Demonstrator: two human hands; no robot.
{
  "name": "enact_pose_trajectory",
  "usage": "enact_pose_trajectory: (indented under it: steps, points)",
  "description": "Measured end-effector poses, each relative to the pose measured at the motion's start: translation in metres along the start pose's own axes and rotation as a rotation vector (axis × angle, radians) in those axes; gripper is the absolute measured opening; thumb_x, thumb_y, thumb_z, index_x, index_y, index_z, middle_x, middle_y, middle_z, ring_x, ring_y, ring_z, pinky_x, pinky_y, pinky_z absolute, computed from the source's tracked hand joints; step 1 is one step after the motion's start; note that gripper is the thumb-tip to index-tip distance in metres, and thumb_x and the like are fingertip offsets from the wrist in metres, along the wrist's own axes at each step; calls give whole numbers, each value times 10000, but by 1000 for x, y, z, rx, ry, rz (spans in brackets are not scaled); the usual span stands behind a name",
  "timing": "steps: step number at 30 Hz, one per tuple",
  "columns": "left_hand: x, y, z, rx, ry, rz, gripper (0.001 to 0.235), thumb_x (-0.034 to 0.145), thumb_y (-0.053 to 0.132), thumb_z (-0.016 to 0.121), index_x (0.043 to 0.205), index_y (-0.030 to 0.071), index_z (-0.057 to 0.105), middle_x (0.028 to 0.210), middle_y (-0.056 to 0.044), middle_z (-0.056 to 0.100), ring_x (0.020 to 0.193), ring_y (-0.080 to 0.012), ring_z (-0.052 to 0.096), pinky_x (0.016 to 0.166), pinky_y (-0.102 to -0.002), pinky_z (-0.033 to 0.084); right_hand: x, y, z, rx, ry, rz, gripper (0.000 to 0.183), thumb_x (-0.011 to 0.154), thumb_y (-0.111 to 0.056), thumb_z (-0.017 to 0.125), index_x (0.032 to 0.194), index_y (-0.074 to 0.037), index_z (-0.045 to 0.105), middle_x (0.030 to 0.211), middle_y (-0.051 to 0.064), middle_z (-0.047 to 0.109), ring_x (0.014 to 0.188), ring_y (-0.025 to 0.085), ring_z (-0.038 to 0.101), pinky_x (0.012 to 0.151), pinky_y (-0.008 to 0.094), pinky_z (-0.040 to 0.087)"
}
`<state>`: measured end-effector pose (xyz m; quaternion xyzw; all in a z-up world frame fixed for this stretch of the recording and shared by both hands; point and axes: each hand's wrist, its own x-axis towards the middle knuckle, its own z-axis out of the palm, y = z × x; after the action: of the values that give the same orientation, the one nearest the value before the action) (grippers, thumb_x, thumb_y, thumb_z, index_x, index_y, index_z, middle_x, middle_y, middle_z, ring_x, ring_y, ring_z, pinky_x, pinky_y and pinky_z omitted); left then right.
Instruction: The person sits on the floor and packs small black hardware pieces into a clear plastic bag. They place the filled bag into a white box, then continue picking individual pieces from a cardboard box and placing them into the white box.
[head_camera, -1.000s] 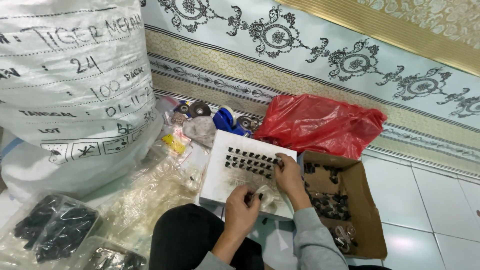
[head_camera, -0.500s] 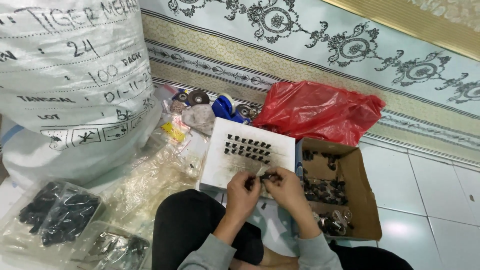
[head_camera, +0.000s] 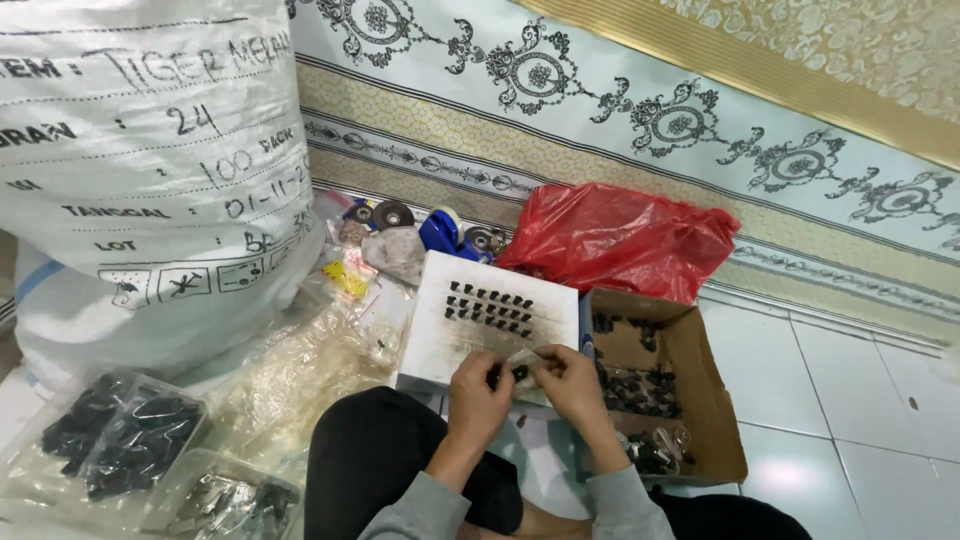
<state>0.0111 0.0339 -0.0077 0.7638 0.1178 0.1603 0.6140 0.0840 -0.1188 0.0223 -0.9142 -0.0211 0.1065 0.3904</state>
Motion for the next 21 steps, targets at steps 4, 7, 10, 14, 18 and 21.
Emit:
enact_pose_trajectory:
  steps: [4, 7, 10, 14, 18, 21]
  points:
    - [2, 4, -9, 37, 77, -1, 141, 921, 103, 628, 937, -4, 719, 812, -179, 648, 791, -367, 709, 627, -410, 592, 4, -8, -9, 277, 12, 52, 360, 893, -171, 754, 1187, 37, 747, 915, 227, 737, 780, 263, 712, 647, 367, 581]
    - [4, -1, -6, 30, 98, -16, 142, 921, 104, 614, 939, 15, 723, 800, -149, 650, 764, -331, 710, 622, -372, 590, 23, -2, -7, 215, 72, -17, 388, 911, -165, 746, 1232, 50, 703, 942, 230, 710, 816, 261, 687, 696, 404, 568]
    - [6, -8, -4, 59, 141, -15, 137, 909, 92, 634, 928, -9, 724, 793, -171, 659, 767, -349, 715, 609, -388, 594, 32, -21, -1, 15, 30, -18, 549, 852, -87, 759, 1366, 41, 618, 1097, 252, 671, 984, 323, 695, 816, 460, 588]
    - [6, -17, 1, 51, 224, 2, 83, 846, 135, 648, 870, 99, 719, 817, -53, 670, 722, -218, 650, 672, -361, 526, 74, 14, 22, -254, -23, -97, 683, 836, -265, 752, 1471, -156, 526, 1348, 136, 533, 1152, 298, 632, 966, 402, 532]
    - [6, -15, 0, 42, 220, 23, 92, 854, 128, 640, 882, 101, 723, 810, -49, 671, 720, -207, 646, 677, -353, 526, 85, 22, 34, -216, 34, -138, 541, 842, -233, 700, 1357, -84, 634, 1234, 154, 603, 896, 263, 702, 873, 363, 554]
    - [7, -12, -2, 23, 217, 64, 69, 856, 103, 636, 840, 99, 703, 766, -55, 650, 689, -206, 629, 644, -355, 516, 92, 31, 42, -245, 131, -233, 330, 830, -187, 686, 1134, -77, 748, 1110, 146, 729, 991, 300, 699, 891, 394, 536]
